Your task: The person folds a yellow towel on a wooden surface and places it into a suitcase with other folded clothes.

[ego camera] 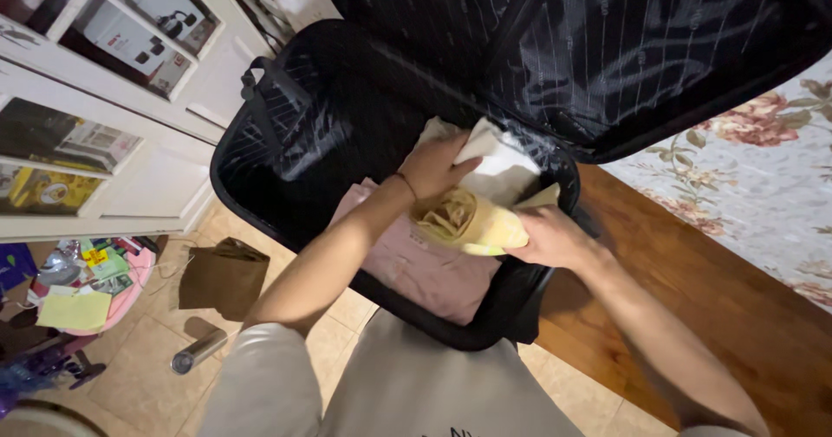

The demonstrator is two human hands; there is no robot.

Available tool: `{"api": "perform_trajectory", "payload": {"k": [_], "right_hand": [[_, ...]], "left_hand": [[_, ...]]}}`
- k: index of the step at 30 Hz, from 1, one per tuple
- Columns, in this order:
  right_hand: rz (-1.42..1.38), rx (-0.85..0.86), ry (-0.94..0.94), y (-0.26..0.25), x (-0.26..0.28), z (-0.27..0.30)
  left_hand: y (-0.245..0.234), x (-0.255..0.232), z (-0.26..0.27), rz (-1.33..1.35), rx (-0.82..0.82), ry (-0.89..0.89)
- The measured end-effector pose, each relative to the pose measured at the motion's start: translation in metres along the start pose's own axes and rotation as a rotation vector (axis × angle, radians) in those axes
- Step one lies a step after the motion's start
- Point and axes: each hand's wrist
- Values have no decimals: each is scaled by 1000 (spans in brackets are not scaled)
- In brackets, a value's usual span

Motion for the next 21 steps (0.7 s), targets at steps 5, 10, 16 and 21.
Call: {"api": "perform_trajectory", "payload": {"k": [5,10,16,21], "right_hand": [[-71,95,148,-22,7,-1],[-284,144,77,-33,-13,-25],[136,157,450,15,-69,-122],[41,231,610,26,-99,-124]], "left_hand": [[-115,-79,11,-95,-193,162],[-206,-127,39,-191,-301,261],[-226,-154,44,-94,-350,263],[-202,-148,52,109,-242,221]]}}
Point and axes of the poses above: each hand's wrist, its own z-axis away from the middle knuckle, its own y-axis out of the palm, x = y × z
